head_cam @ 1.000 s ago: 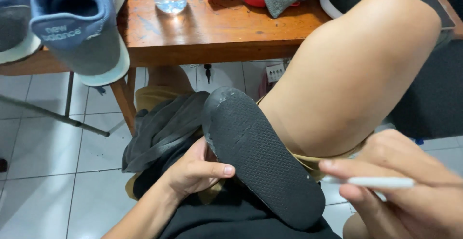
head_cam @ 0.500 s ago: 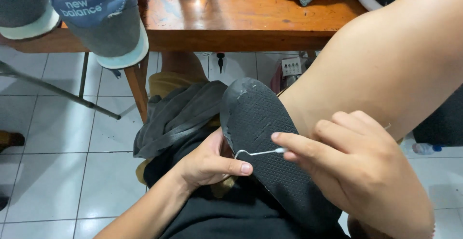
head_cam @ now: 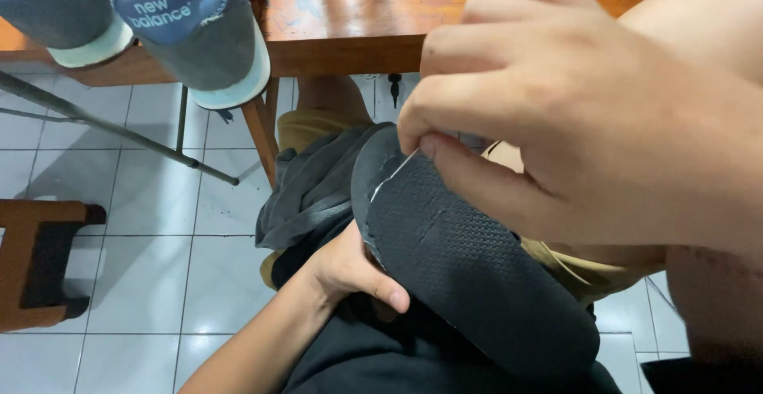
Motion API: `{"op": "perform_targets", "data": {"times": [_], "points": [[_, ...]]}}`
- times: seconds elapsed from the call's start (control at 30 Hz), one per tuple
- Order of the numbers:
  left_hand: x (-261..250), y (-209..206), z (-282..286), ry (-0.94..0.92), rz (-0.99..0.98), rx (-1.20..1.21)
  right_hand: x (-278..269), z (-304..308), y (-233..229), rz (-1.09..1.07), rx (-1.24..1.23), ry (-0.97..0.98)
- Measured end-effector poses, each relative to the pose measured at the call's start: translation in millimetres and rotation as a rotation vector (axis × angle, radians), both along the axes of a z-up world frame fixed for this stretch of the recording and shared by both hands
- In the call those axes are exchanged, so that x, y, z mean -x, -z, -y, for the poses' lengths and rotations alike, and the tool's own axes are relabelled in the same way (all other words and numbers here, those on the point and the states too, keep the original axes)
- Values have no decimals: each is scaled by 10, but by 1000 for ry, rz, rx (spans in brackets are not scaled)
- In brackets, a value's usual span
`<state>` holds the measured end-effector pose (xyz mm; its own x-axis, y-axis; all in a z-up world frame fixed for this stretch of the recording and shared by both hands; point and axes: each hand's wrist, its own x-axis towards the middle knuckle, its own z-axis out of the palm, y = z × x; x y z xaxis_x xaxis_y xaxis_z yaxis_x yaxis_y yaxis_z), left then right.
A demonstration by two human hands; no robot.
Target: Hand-sewing a rubber sole onto a shoe using a needle and thread.
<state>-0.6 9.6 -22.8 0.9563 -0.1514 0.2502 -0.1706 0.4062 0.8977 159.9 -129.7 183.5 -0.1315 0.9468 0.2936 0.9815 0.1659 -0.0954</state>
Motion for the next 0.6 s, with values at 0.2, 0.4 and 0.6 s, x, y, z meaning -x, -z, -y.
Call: {"op": "perform_targets", "data": {"times": [0.2, 0.4, 0.6], "points": [[16, 357, -68, 296, -98, 488, -120, -213, -41, -72, 194, 6], [88, 486, -139, 368, -86, 685, -113, -75, 132, -307, 242, -57], [110, 459, -189, 359, -38, 629, -44, -42, 272, -320, 245, -3]]}}
